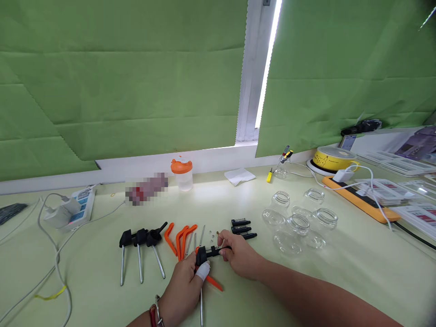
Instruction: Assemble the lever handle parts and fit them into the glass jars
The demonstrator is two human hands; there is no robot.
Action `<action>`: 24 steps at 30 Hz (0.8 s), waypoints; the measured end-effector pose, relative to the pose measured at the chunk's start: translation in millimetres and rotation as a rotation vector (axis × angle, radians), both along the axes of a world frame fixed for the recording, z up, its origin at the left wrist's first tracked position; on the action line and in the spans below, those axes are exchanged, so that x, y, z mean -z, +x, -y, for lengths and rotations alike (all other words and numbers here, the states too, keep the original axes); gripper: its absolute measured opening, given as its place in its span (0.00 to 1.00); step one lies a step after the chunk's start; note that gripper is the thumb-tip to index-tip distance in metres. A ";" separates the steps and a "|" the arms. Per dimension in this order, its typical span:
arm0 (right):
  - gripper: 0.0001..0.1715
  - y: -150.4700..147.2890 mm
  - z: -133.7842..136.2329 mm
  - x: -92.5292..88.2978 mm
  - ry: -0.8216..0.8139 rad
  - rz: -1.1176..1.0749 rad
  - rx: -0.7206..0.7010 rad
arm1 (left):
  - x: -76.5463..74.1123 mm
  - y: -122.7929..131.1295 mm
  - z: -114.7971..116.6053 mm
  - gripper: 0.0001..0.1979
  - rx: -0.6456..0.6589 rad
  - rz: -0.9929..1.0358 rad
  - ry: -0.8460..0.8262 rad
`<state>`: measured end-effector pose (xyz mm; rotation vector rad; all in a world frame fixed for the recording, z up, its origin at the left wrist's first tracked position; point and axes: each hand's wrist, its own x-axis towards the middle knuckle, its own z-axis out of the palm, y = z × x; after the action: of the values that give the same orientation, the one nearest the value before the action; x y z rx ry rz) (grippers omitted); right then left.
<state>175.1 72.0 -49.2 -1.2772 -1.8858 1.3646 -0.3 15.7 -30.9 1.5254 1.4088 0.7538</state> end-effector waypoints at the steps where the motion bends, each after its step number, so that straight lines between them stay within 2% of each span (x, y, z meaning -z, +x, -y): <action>1: 0.10 0.3 -0.2 0.2 0.003 0.006 -0.002 | 0.2 0.1 -0.2 0.11 0.000 0.001 0.000; 10: 0.08 1.1 -0.7 0.0 0.023 0.016 -0.006 | 1.4 -0.6 -0.6 0.11 0.003 -0.004 0.000; 18: 0.12 1.9 -2.6 8.3 0.027 0.027 -0.019 | -1.0 0.7 -0.1 0.12 -0.007 0.008 -0.009; 24: 0.12 1.7 -2.4 4.2 0.009 0.019 -0.015 | -4.4 1.8 -0.7 0.14 -0.005 0.041 -0.008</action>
<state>176.9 74.4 -53.4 -1.2784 -1.9154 1.3547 1.5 16.4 -26.4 1.4930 1.3845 0.7778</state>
